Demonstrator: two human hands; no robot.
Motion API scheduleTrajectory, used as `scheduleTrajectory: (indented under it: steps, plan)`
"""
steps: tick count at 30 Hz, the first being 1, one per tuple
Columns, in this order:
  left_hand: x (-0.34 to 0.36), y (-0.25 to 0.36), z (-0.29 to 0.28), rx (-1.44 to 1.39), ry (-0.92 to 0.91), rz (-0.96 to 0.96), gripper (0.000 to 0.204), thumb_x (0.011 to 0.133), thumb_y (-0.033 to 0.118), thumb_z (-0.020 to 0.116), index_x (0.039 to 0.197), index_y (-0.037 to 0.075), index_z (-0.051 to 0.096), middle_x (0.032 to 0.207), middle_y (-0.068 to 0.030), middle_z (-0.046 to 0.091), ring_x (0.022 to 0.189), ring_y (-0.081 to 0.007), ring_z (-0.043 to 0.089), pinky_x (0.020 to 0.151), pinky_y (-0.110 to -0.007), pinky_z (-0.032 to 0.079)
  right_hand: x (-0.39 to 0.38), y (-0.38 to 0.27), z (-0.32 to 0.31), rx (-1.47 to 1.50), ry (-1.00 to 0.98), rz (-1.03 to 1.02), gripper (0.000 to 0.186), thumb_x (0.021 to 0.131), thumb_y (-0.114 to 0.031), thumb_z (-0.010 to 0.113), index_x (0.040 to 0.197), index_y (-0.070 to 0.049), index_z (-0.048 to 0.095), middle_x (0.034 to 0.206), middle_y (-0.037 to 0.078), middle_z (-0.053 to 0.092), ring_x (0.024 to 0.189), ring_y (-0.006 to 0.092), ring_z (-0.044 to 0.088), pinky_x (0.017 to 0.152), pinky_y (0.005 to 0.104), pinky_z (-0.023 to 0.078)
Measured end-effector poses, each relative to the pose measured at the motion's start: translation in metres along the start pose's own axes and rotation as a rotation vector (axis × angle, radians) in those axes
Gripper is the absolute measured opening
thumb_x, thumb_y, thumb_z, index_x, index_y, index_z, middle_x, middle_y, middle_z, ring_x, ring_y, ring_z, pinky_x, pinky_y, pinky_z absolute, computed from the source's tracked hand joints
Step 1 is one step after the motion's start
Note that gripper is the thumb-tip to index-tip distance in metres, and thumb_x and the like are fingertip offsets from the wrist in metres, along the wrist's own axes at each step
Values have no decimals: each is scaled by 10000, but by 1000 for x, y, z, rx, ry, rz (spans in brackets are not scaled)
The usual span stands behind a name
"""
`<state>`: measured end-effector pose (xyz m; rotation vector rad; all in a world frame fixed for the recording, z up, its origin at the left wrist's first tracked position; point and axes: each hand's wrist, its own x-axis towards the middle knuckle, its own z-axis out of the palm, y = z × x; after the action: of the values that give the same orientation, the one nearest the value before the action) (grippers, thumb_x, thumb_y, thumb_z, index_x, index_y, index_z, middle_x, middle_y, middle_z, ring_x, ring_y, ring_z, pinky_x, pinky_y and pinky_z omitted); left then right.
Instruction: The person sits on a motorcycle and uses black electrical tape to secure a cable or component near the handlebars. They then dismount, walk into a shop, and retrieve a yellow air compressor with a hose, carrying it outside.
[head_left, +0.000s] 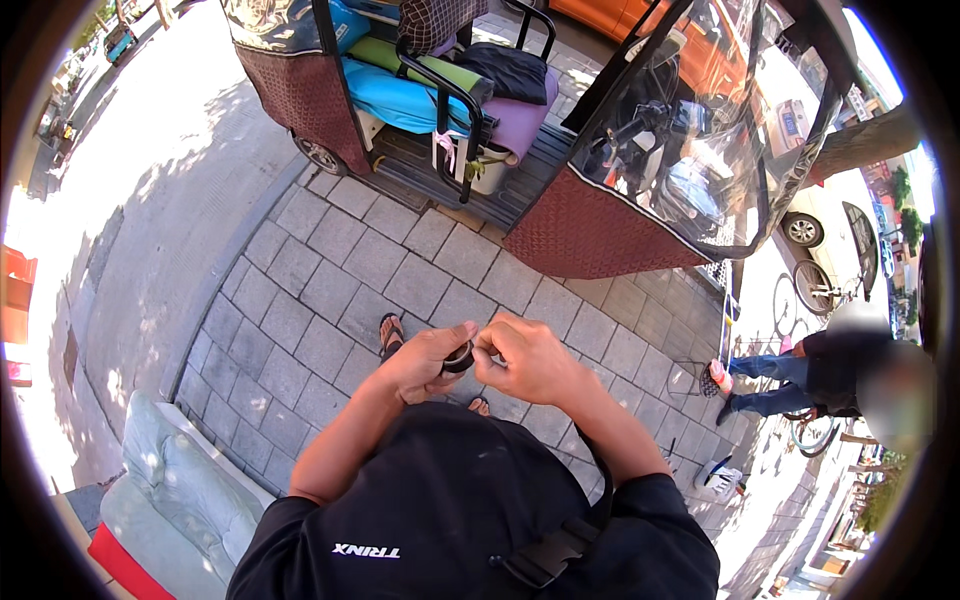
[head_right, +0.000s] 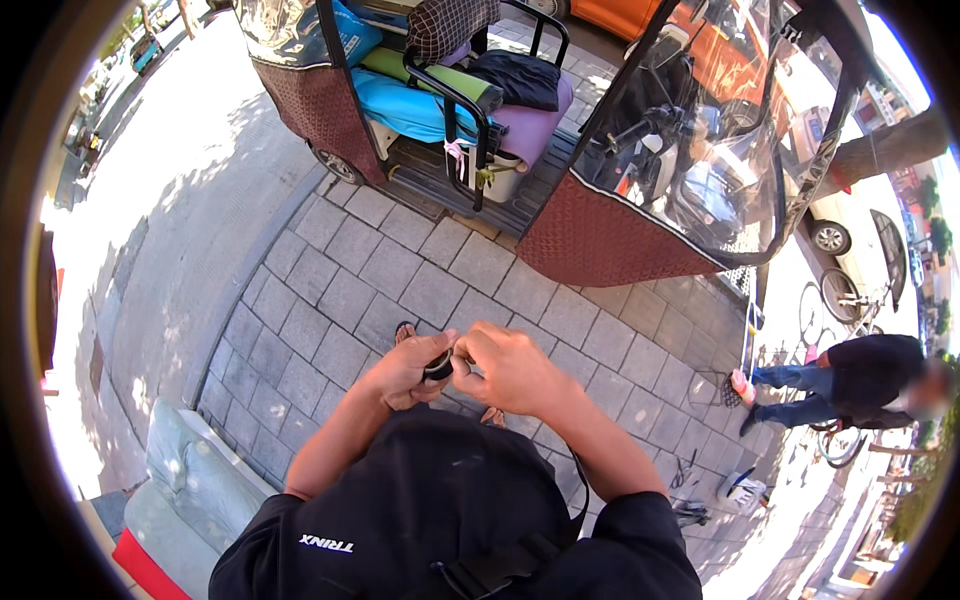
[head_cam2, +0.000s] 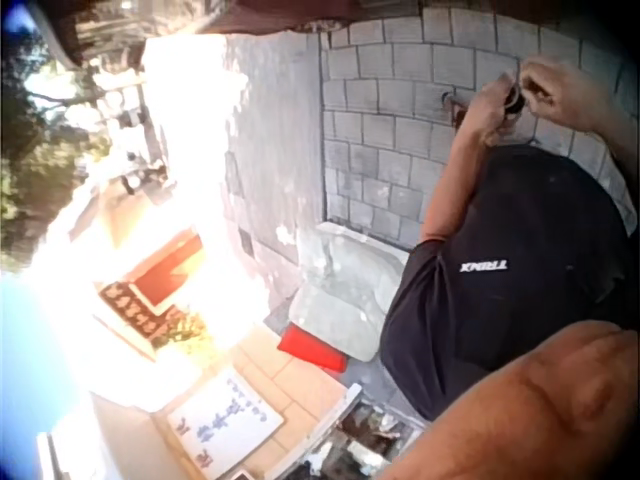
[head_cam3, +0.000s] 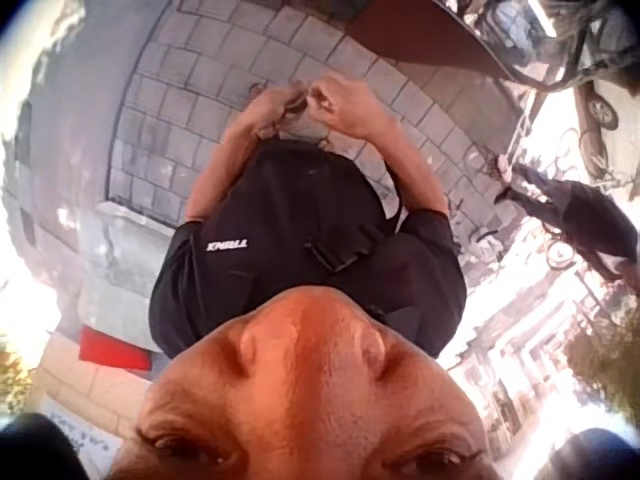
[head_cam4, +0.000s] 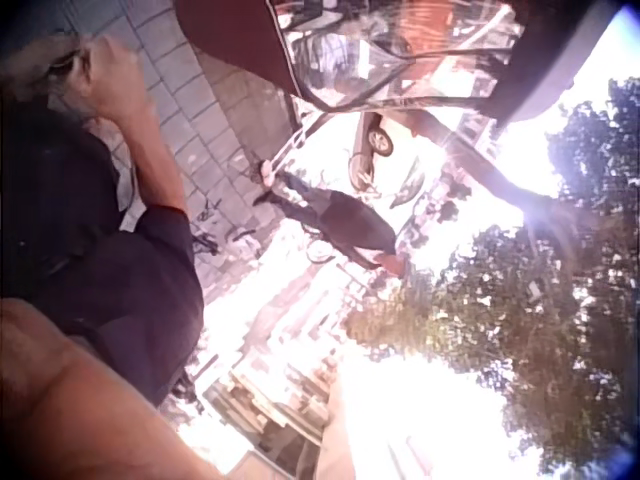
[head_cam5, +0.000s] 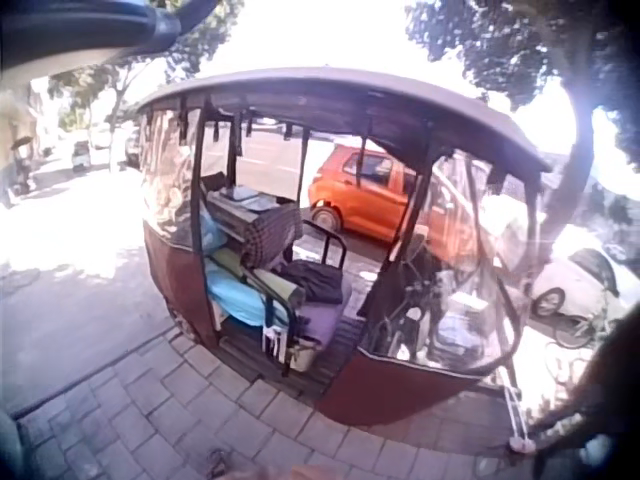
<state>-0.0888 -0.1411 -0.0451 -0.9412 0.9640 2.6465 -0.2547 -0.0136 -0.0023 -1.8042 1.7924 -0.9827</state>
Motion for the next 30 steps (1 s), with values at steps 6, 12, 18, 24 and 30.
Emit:
scheduleTrajectory:
  steps: [6,12,18,24,30]
  plan:
    - [15,94,-63,35,-191,-81,456,1068,483,550,823,101,597,528,22,408,417,-80,328,408,-277,245,78,1,30,553,121,612,190,959,-181,698,895,-6,657,742,-35,612,676,54,509,597,257,441]
    - [51,174,-87,159,-305,-158,442,1084,442,528,923,53,662,580,18,463,408,-62,309,381,-257,218,131,23,31,849,253,775,173,990,-164,668,884,-28,661,743,-15,620,651,63,540,582,263,442]
    - [104,220,-81,51,-420,-212,416,1074,410,558,880,50,637,563,9,457,406,-76,338,386,-253,237,159,66,14,1018,383,774,159,1004,-152,669,915,-21,672,754,-7,627,646,79,571,590,242,456]
    - [177,246,-106,-56,-397,-182,431,1090,381,476,964,16,668,584,-4,493,402,-70,331,378,-234,232,211,129,-1,999,357,684,149,1038,-161,637,1002,-21,674,810,-35,633,707,26,552,618,212,446]
    - [232,274,-134,-151,-226,-267,376,1074,393,510,848,101,586,595,15,477,417,-76,345,390,-226,232,261,195,-12,826,205,662,91,1003,-80,654,960,0,642,827,-43,590,712,22,487,617,212,398]
